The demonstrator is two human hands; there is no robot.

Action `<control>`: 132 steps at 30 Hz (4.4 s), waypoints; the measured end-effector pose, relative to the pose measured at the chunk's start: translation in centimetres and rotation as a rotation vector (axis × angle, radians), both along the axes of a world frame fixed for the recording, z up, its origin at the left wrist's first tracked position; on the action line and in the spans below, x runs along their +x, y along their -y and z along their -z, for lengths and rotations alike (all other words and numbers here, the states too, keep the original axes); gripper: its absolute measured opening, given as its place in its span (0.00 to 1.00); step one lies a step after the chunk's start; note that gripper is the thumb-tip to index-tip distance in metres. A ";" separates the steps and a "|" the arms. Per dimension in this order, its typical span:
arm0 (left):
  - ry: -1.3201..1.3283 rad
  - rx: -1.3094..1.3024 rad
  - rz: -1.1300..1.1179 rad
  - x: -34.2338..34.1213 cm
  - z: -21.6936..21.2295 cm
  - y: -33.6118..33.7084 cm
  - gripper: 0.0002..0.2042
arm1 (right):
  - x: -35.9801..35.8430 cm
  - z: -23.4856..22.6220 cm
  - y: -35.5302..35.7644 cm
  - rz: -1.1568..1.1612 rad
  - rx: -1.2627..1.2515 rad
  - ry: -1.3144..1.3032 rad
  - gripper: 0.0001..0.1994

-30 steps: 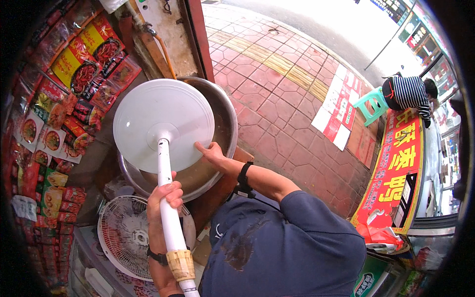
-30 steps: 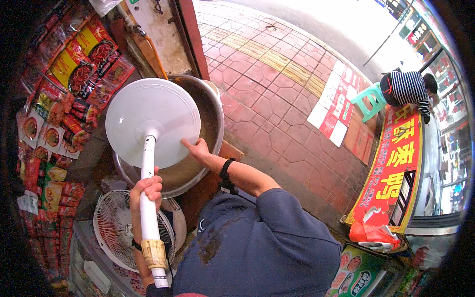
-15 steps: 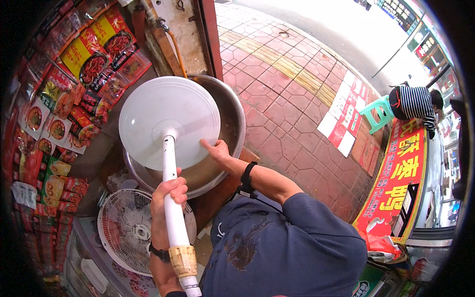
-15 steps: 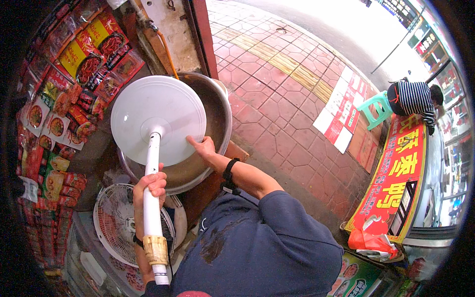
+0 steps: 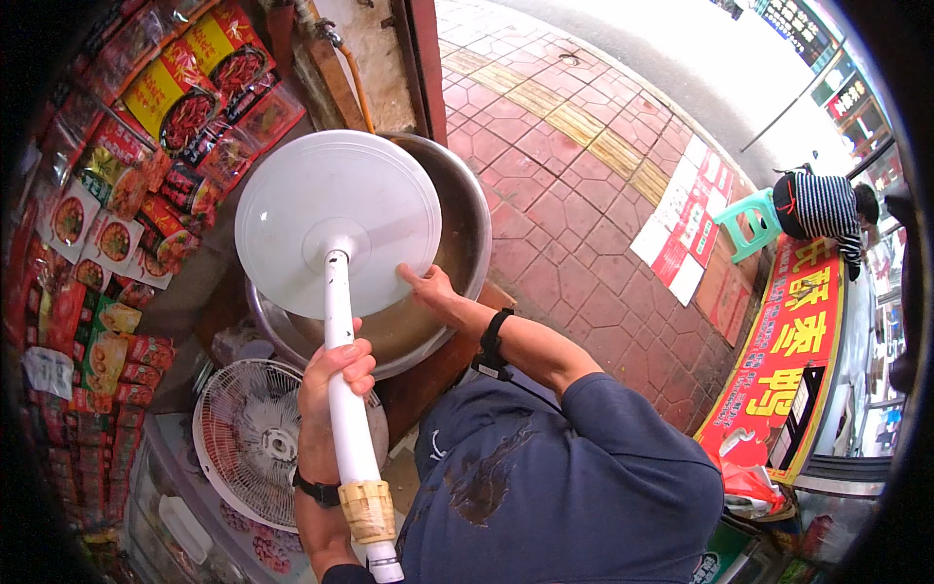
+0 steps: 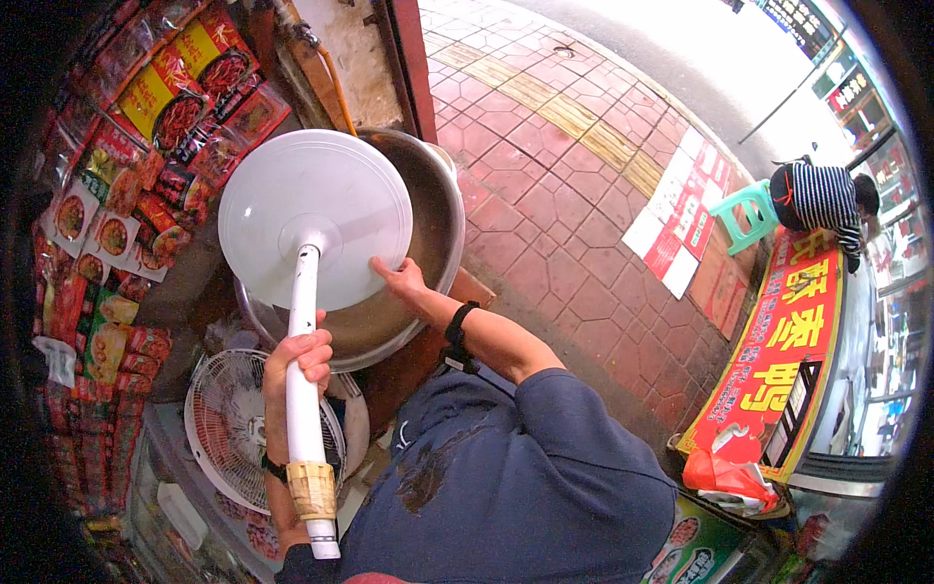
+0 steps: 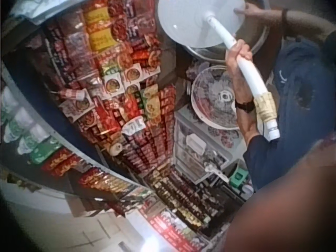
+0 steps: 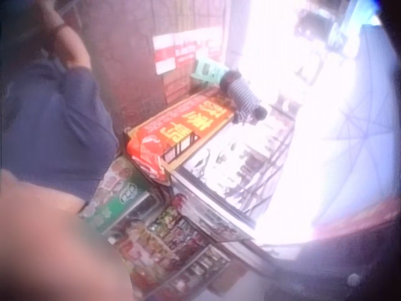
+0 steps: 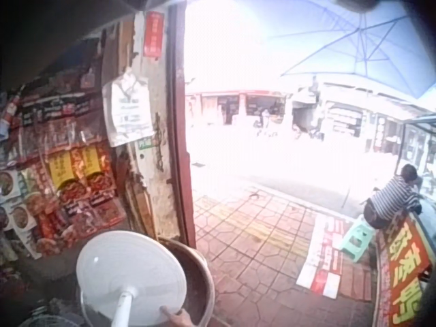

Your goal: The person washes a white pedestal fan by submerging its head in a large metal basin of water, scrubbing the surface with hands, then rinses the basin and refills it with fresh water from a tap.

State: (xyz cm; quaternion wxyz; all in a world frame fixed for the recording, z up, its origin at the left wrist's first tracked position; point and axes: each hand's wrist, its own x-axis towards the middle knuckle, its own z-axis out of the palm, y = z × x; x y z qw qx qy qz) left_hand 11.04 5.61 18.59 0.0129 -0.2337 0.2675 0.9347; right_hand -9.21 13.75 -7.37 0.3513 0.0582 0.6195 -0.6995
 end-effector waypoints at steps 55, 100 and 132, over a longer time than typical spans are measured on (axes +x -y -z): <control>-0.048 -0.349 0.006 -1.3 -6.0 1.4 0.28 | -5.5 -9.9 3.3 -0.159 -0.479 0.044 0.41; 0.078 -0.415 0.089 0.8 -3.8 -1.3 0.29 | 0.8 -5.1 0.7 -0.145 -0.504 0.326 0.48; 0.085 -0.543 0.113 0.3 -6.4 -2.0 0.32 | -0.3 -6.8 3.2 -0.086 -0.536 0.242 0.48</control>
